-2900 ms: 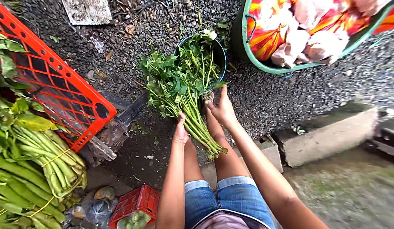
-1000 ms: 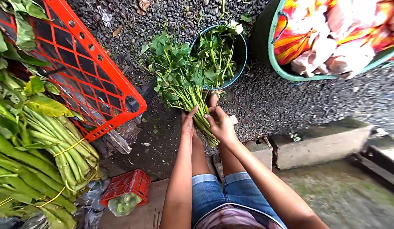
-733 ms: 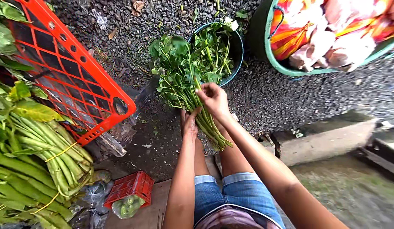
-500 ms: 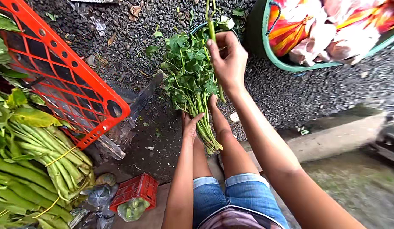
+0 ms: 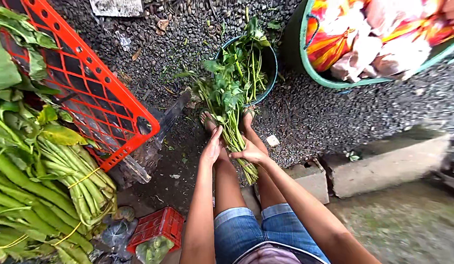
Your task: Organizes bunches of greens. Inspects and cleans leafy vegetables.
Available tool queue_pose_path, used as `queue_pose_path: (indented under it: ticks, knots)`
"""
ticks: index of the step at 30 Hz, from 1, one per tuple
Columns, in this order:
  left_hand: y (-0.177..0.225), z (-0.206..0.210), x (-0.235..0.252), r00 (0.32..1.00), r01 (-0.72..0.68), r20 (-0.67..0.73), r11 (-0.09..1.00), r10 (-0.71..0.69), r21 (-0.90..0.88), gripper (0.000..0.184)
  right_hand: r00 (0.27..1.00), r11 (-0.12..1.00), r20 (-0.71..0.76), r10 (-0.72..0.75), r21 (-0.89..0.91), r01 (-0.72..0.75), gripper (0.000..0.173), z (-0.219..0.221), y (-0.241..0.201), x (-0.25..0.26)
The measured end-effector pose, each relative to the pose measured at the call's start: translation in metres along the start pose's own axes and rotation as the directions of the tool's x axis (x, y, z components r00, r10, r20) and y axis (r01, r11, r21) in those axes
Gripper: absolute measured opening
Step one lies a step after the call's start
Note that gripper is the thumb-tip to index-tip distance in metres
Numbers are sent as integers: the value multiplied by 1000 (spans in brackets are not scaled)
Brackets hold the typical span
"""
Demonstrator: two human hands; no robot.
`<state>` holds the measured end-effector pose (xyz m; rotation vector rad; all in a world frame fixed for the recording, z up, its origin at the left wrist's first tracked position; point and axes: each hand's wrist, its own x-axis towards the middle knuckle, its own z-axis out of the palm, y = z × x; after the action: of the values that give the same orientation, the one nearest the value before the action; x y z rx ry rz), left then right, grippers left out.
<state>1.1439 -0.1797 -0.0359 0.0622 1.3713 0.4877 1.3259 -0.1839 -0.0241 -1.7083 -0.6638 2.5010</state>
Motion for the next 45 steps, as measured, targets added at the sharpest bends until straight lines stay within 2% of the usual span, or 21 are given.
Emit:
queue_pose_path:
  ticks: [2,3,4,5,6,8,10,12,13,15,18,19,23,26,27,29,31,34,38,41,45]
  knots:
    - [-3,-2,5,982,-1,-187,995,-19,-104,59,998,988,50,-45,151,37,74,-5,-12,-13]
    - [-4,0,3,979,33,-194,985,-66,-171,64,995,977,72,-64,208,48,72,-6,-14,-20]
    - [-6,4,0,985,70,-141,977,-100,-200,78,991,968,96,-91,243,65,74,-8,-14,-25]
    - [-7,10,-2,995,89,-25,971,-97,-223,94,985,962,121,-126,257,91,79,-10,-14,-28]
    - [-9,18,-3,995,71,80,968,-53,-242,105,978,962,139,-154,249,116,84,-11,-15,-30]
    - [-14,35,3,987,-24,142,954,69,-298,108,979,976,110,-174,149,157,95,-14,-14,-35]
    - [-11,48,10,979,-105,136,943,155,-316,94,970,967,-134,-204,-182,178,105,-14,-12,-39]
    - [-1,59,13,990,-134,3,955,139,-264,85,829,831,-385,-406,-532,160,102,-9,-10,-43]
    - [3,64,12,990,-130,-73,969,117,-208,80,751,768,-429,-502,-620,160,94,-6,-11,-45]
    - [10,76,9,986,-122,-134,979,100,-162,75,645,705,-446,-621,-677,210,70,-1,-17,-47]
    - [13,85,7,987,-146,-104,950,122,-275,66,487,646,-455,-745,-675,356,27,2,-14,-36]
    - [13,86,7,987,-152,-100,937,127,-314,63,458,653,-477,-750,-641,404,19,1,-15,-33]
    - [9,83,8,984,-165,-123,924,130,-345,51,502,751,-559,-660,-492,440,21,-3,-26,-33]
    - [3,89,9,974,-207,-160,922,162,-328,42,600,761,-487,-635,-531,374,44,1,-32,-31]
    - [1,91,8,969,-234,-164,909,188,-346,36,620,768,-486,-617,-545,337,46,4,-31,-28]
    - [-3,93,8,954,-293,-179,863,239,-412,24,593,770,-518,-617,-551,321,35,9,-26,-23]
    - [-9,90,14,930,-366,-201,818,306,-445,29,558,811,-594,-580,-486,326,24,10,-24,-22]
    - [-19,82,17,899,-437,-232,790,371,-430,39,594,911,-703,-391,-202,361,25,7,-24,-27]
    - [-21,82,19,878,-475,-304,751,370,-459,37,597,866,-739,-312,37,498,21,0,-29,-35]
    - [-23,90,21,873,-473,-355,759,334,-448,37,601,861,-728,-329,29,507,19,-2,-30,-37]
    - [-26,95,18,936,-322,-265,870,233,-373,63,715,883,-585,-383,-6,469,19,-9,-27,-35]
